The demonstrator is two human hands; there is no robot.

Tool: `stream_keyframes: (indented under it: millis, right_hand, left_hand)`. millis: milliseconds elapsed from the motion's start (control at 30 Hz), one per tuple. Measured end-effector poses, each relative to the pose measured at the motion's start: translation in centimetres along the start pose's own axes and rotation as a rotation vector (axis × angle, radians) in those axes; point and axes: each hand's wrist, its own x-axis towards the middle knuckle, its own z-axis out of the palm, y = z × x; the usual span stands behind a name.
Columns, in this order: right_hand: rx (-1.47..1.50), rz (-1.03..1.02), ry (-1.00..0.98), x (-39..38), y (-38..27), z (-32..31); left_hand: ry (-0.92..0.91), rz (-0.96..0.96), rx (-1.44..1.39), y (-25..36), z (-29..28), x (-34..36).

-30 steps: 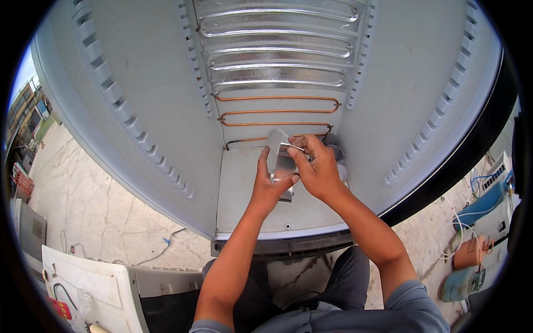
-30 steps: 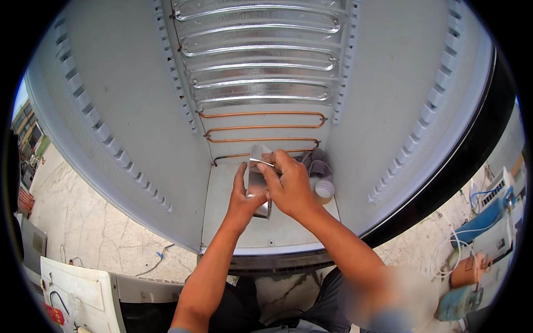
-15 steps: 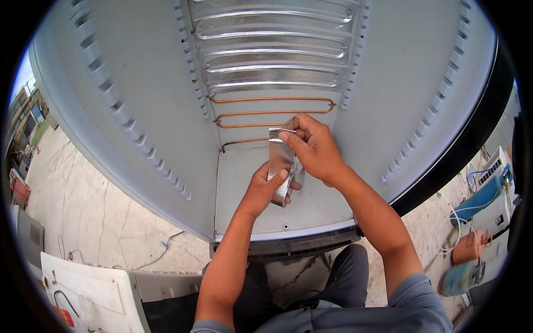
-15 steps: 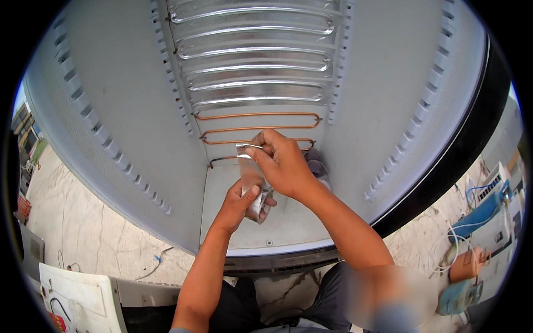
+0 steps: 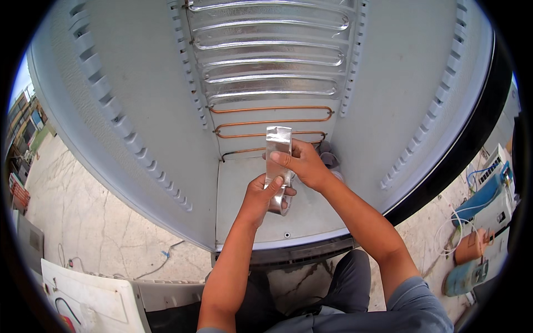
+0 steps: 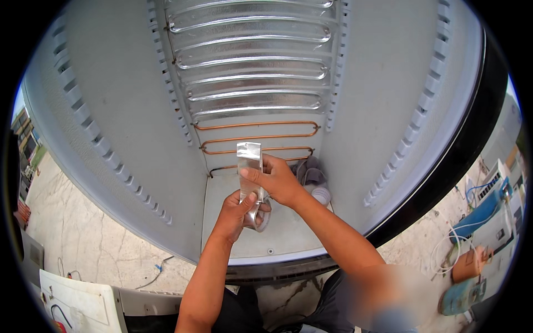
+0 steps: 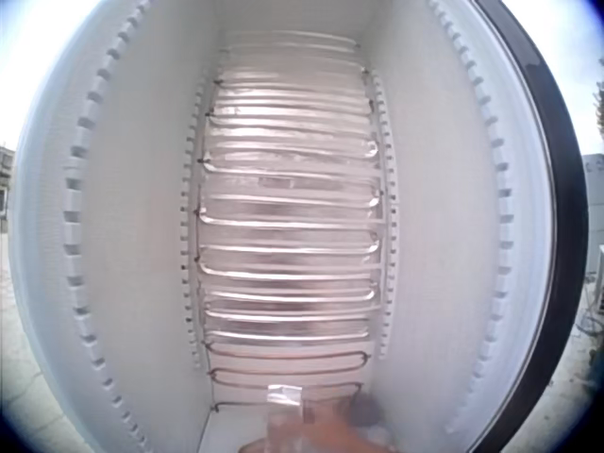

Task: The person retrieves a roll of silver tape from a cart, walks through an outdoor yard filled with discarded appliances, and approaches a refrigerator. They sit on the ground and apply the tape to the interior copper coils of the refrigerator.

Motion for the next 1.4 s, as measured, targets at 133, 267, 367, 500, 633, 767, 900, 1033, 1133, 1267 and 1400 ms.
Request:
stream_keyframes:
  millis: [133, 267, 367, 500, 633, 767, 900, 1033, 1133, 1267, 1400]
  right_hand:
    - [0.135, 0.067, 0.001, 0.3, 1.4, 1.9]
    - [0.203, 0.114, 0.059, 1.1, -0.9, 1.8]
    - [0.32, 0.065, 0.111, 2.8, -1.8, 1.3]
    - [0.34, -0.006, 0.169, 4.5, -5.2, -0.1]
    - [0.378, -0.109, 0.245, 6.9, -8.7, -2.5]
    - [0.523, -0.061, 0.287, 9.4, -7.8, -7.3]
    - [0.639, 0.096, 0.33, 6.4, -3.9, -6.9]
    - [0.659, 0.245, 0.192, -0.1, 3.8, -4.1]
    - [0.514, 0.294, 0.044, -3.9, 7.3, -0.5]
    - [0.193, 0.323, 0.041, -3.6, 7.6, 2.4]
    - [0.386, 0.251, 0.207, -2.7, 6.2, 1.9]
  left_hand:
    - [-0.006, 0.012, 0.0, -0.4, 0.2, 0.2]
    - [-0.076, -0.015, -0.134, -0.3, 0.1, 0.2]
    - [-0.191, -0.081, -0.112, 0.2, -0.5, 0.1]
    - [-0.178, -0.157, -0.012, 0.0, -0.8, -0.1]
    - [-0.19, -0.214, 0.065, 0.0, -1.5, -0.6]
    - [-0.159, -0.242, 0.08, -0.3, -1.3, -0.4]
    - [-0.129, -0.247, 0.058, -0.4, -1.4, -0.6]
    - [-0.078, -0.258, 0.076, 0.0, -1.5, -0.7]
    - [-0.053, -0.267, 0.087, -0.4, -1.3, -0.4]
    - [-0.031, -0.336, 0.104, -1.5, -1.6, -0.1]
    - [-0.071, -0.318, 0.029, -1.6, -1.3, -0.5]
